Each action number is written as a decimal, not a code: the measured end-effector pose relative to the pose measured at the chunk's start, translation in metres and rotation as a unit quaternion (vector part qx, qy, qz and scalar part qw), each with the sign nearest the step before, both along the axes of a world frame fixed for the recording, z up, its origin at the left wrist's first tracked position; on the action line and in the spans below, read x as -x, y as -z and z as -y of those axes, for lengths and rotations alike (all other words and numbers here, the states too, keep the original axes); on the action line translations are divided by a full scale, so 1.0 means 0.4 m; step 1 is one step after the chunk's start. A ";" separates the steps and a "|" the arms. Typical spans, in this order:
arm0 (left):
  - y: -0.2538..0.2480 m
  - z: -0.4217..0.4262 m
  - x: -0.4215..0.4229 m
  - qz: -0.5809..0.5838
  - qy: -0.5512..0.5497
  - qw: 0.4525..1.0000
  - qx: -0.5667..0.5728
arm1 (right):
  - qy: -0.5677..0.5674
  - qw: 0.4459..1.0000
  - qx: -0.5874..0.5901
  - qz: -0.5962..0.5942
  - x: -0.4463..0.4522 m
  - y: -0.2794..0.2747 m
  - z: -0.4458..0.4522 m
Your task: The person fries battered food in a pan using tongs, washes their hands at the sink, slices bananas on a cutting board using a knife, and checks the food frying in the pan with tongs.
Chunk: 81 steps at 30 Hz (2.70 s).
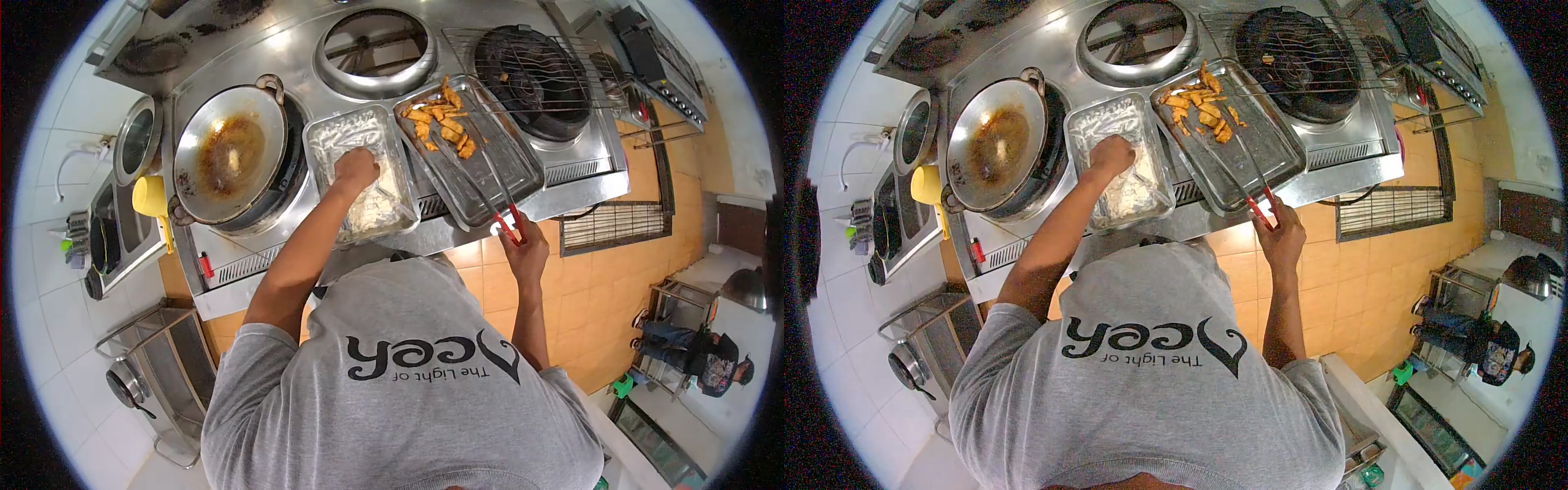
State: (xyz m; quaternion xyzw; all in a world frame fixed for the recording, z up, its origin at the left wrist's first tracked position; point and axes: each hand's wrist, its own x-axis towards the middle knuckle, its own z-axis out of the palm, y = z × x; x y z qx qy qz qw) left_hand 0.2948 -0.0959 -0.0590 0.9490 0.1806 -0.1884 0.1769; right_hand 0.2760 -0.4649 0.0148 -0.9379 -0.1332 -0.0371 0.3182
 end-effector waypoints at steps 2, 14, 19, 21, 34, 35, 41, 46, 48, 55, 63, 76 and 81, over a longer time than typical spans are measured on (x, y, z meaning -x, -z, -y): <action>-0.002 0.009 0.003 -0.001 0.012 1.000 -0.016 | -0.011 1.000 0.003 0.026 -0.009 0.013 0.011; 0.044 -0.003 -0.018 -0.042 -0.024 0.999 0.010 | -0.016 1.000 0.011 0.000 -0.050 0.019 0.021; 0.085 -0.018 -0.012 -0.013 -0.022 0.998 0.057 | -0.033 0.999 0.001 0.029 -0.059 0.033 0.020; 0.070 -0.012 -0.009 -0.018 -0.038 0.996 0.074 | -0.035 0.999 -0.001 0.027 -0.060 0.032 0.016; 0.105 -0.112 0.009 0.062 -0.117 0.984 0.122 | -0.020 1.000 0.009 0.008 -0.043 0.021 0.016; 0.100 -0.115 0.011 0.065 -0.121 0.981 0.137 | -0.019 1.000 0.008 0.012 -0.040 0.019 0.014; 0.157 -0.154 0.015 0.148 -0.161 0.956 0.198 | -0.020 1.000 -0.010 0.005 -0.033 0.018 0.008; 0.159 -0.191 0.042 0.199 -0.166 0.937 0.235 | -0.026 1.000 0.001 0.005 -0.034 0.025 0.001; 0.098 -0.179 0.042 0.190 -0.181 0.946 0.189 | -0.042 0.999 0.021 0.018 -0.040 0.031 0.004; -0.104 -0.279 0.112 0.359 -0.182 0.906 0.130 | -0.047 0.999 0.021 -0.002 -0.045 -0.004 -0.043; -0.158 -0.561 0.197 0.292 -0.287 0.910 -0.064 | -0.043 0.999 0.030 -0.006 -0.044 0.020 -0.036; -0.101 -0.735 0.096 0.092 -0.288 0.951 -0.070 | -0.006 0.999 0.039 -0.033 -0.061 -0.005 -0.050; -0.079 -0.796 0.082 0.105 -0.095 0.988 -0.063 | 0.002 0.998 0.060 -0.020 -0.073 -0.005 -0.040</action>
